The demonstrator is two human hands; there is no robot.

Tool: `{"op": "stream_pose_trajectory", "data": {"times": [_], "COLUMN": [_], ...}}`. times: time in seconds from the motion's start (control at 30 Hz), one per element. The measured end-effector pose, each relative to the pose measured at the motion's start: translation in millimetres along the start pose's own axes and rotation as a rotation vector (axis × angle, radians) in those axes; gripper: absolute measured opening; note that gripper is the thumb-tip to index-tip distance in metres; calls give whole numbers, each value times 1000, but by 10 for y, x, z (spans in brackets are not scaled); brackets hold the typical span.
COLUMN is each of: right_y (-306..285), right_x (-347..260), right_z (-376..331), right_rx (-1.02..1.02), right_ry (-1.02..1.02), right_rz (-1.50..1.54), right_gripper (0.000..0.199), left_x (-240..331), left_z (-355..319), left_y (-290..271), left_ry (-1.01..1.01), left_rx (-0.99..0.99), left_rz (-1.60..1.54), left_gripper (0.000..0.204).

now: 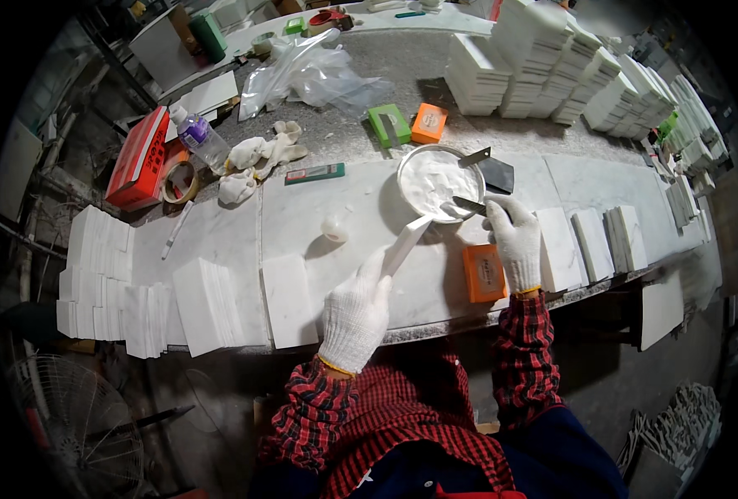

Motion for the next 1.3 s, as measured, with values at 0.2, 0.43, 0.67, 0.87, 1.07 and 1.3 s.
{"op": "stream_pose_trajectory", "data": {"times": [0.2,0.43,0.67,0.87,1.07,1.3], "right_y": [-110,35,121,100,101,94], "right_x": [-304,-802,-877,-888,-922,-906], "right_z": [39,21,-17,-40,-62,-63], "right_rx": [-114,-265,-326,-301,-332,-299], "right_ry": [51,28,-65,-27,-61,-72], "right_rz": [227,244,199,199,206,186], "right_gripper": [23,23,21,21,20,20], "left_x": [-12,-41,-60,-50,-32,-45], "left_z": [53,85,84,80,79,71], "left_y": [38,65,69,53,39,34], "left_ry": [21,83,18,3,12,32], "left_rx": [-5,30,11,0,7,26], "left_rz": [-9,31,25,3,-1,-13], "left_gripper": [42,41,41,42,43,43]}}
Point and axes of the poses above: each hand's wrist, its own z-axis towards the middle knuckle, its own y-axis out of the palm, x = y × z, the point moved 5 cm from there along z, towards the middle knuckle, and after that the axes turned 14 degrees about -y, right-handed, at the moved point
